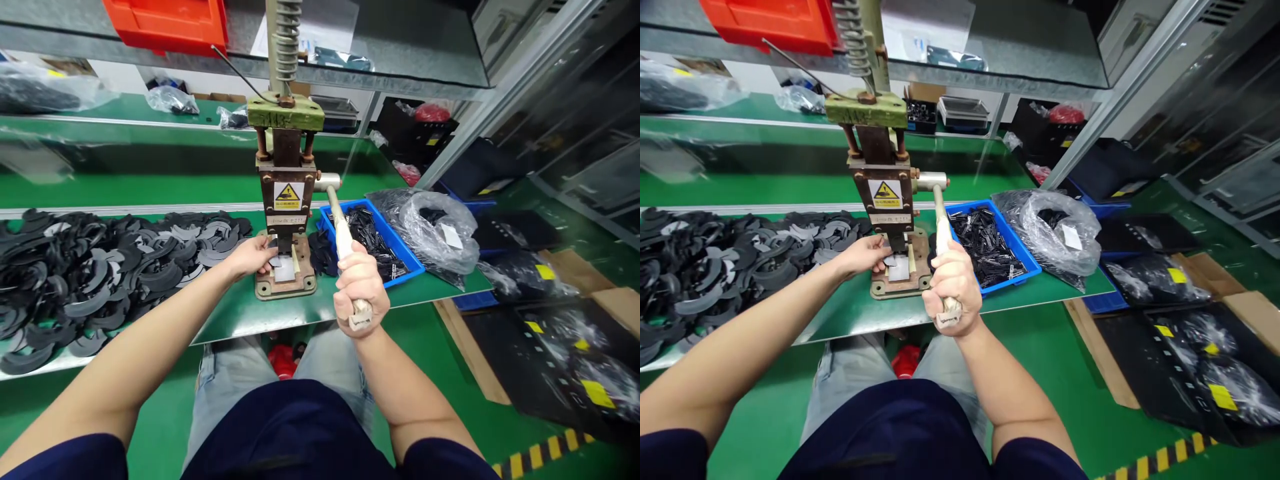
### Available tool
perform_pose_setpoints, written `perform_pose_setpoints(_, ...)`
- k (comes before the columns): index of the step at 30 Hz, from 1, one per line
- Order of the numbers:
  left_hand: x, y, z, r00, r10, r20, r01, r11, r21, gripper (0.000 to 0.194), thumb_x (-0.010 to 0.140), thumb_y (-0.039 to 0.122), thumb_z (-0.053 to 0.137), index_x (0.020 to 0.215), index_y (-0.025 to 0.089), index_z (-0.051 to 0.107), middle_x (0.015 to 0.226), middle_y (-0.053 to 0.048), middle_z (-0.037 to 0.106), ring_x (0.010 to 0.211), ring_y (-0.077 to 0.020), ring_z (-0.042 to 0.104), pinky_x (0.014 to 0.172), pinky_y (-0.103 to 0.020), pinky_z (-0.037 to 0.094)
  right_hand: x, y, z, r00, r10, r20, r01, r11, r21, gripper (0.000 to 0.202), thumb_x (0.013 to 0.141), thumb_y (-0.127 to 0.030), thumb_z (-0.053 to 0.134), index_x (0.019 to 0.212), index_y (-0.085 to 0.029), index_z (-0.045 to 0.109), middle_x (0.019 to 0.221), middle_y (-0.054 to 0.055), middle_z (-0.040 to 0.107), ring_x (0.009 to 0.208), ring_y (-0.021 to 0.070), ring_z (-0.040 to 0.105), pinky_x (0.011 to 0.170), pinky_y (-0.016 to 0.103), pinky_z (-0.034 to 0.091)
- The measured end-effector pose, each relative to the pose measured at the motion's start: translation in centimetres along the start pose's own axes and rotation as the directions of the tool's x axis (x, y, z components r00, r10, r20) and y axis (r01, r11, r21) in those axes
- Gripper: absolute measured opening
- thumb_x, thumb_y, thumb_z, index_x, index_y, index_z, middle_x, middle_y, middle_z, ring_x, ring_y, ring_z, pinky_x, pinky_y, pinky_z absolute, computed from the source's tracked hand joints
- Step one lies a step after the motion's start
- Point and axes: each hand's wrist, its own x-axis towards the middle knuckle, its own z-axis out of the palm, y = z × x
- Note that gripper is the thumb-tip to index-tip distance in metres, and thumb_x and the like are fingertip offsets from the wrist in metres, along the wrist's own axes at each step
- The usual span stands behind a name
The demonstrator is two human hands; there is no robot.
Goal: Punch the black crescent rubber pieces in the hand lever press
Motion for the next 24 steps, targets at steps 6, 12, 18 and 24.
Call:
perform_pose_setpoints(6, 0.4, 1.0, 0.4, 0.996, -0.086, 0.016, 0.085, 0.996, 0.032, 0.019, 0.089, 0.030, 0.078, 0.094, 0.019, 0.062, 0.050, 0.003, 0.059, 0.041, -0.0128, 0.058, 0.042, -0.020, 0.041, 0.0, -0.1, 0.3, 0.999, -0.008, -0.039, 0.009, 1.000, 0.006, 0.010, 0.085, -0.035, 0.069, 0.082, -0.035, 0.059, 0.070, -0.003, 0.063, 0.086, 0.0257, 0.071, 0.113, 0.069, 0.056)
perform_pose_setpoints(12, -1.1, 0.2, 0.7, 0.988, 0.154, 0.022, -0.156, 0.973, 0.168, 0.018, 0.094, 0.037, 0.068, 0.102, 0.021, 0.061, 0.065, 0.000, 0.068, 0.053, -0.0174, 0.066, 0.051, -0.026, 0.048, 0.6, -0.1, -0.4, 0.999, -0.025, 0.035, 0.024, 0.999, 0.033, 0.009, 0.086, -0.030, 0.070, 0.084, -0.031, 0.062, 0.075, -0.002, 0.065, 0.090, 0.0252, 0.070, 0.112, 0.070, 0.056)
perform_pose_setpoints(18, -4.2, -1.8, -5.7, 0.895, 0.443, 0.057, -0.409, 0.762, 0.501, 0.030, 0.101, 0.044, 0.053, 0.107, 0.022, 0.071, 0.108, -0.009, 0.078, 0.098, -0.0255, 0.073, 0.090, -0.038, 0.057, 1.0, 0.1, -0.7, 0.994, -0.089, 0.062, 0.086, 0.996, 0.039, 0.010, 0.087, -0.027, 0.072, 0.085, -0.027, 0.062, 0.079, -0.003, 0.067, 0.093, 0.0223, 0.071, 0.112, 0.066, 0.057)
perform_pose_setpoints(24, -4.6, -5.1, -14.0, 0.856, 0.490, -0.166, -0.108, 0.483, 0.869, 0.036, 0.098, 0.048, 0.058, 0.115, 0.020, 0.073, 0.117, -0.014, 0.076, 0.115, -0.0350, 0.068, 0.106, -0.047, 0.050, 0.9, 0.1, 0.0, 0.996, -0.089, -0.016, 0.090, 0.995, 0.044, 0.013, 0.089, -0.028, 0.071, 0.082, -0.027, 0.060, 0.075, -0.003, 0.064, 0.088, 0.0223, 0.069, 0.109, 0.065, 0.058)
